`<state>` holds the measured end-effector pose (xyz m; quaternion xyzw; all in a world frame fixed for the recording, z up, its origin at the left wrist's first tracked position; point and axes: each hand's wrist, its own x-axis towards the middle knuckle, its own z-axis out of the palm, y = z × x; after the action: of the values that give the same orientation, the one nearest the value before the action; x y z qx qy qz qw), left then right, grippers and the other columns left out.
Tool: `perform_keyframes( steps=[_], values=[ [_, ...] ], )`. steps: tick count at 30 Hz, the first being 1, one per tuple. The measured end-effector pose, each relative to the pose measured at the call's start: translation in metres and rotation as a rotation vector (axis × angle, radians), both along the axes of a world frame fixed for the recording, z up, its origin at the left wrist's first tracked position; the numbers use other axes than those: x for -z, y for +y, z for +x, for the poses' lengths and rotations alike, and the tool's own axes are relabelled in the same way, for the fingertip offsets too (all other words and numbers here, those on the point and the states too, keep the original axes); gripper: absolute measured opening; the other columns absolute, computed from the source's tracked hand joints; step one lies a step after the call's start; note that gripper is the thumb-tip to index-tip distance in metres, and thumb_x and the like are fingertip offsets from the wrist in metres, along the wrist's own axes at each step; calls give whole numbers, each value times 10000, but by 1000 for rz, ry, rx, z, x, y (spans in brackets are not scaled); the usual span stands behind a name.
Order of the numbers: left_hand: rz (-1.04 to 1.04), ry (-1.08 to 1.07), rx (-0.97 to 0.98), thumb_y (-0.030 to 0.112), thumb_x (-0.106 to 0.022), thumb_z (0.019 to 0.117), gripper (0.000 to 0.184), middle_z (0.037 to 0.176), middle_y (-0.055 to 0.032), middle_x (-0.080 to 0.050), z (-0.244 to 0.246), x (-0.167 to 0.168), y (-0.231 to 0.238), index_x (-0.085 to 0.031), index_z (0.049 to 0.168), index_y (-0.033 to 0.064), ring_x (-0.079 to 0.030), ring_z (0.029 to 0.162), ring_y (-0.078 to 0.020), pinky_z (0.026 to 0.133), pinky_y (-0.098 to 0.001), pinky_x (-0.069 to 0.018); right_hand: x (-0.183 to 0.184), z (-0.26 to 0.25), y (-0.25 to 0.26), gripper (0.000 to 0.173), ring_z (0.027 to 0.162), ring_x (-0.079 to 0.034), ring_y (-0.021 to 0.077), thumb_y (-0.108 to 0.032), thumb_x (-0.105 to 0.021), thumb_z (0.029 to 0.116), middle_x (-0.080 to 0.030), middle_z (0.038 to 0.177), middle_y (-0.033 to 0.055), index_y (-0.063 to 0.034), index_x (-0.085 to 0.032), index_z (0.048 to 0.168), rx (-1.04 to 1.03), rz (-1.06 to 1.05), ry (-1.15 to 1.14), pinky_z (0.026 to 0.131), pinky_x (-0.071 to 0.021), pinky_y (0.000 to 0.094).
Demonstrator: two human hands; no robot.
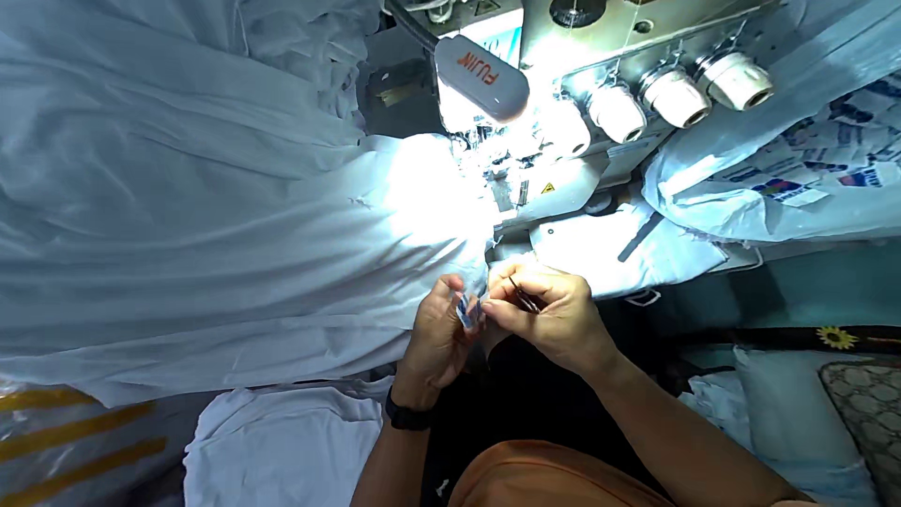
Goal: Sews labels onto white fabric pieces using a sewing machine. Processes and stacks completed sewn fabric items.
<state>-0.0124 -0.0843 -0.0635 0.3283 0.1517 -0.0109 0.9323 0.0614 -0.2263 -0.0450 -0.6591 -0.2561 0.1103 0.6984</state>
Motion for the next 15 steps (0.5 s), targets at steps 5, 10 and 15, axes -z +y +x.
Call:
perform_keyframes(
  steps=[5, 10, 15],
  values=[
    [-152, -95, 225, 156, -794, 873, 125, 783, 20, -692, 5, 6, 5, -679, 919, 172, -626, 638, -12, 588, -147, -506, -4, 6, 0, 109, 711, -632, -29, -12, -728, 812, -730, 875, -20, -73, -713, 723, -57, 71, 149, 621, -530, 126],
    [82, -112, 186, 444, -657, 966, 240, 916, 30, -734, 4, 4, 10, -710, 1043, 223, -683, 773, -22, 701, -176, -563, -3, 4, -2, 122, 670, -646, -10, 6, -730, 800, -725, 797, -26, -82, -718, 715, -11, 67, 207, 597, -545, 140],
    [554, -57, -57, 216, -696, 950, 150, 890, 35, -759, -2, -14, 6, -750, 1029, 101, -721, 786, -54, 743, -243, -613, -1, 6, -1, 122, 647, -621, -28, -4, -738, 783, -707, 759, -40, -92, -719, 702, 23, 10, 200, 571, -516, 123]
  ],
)
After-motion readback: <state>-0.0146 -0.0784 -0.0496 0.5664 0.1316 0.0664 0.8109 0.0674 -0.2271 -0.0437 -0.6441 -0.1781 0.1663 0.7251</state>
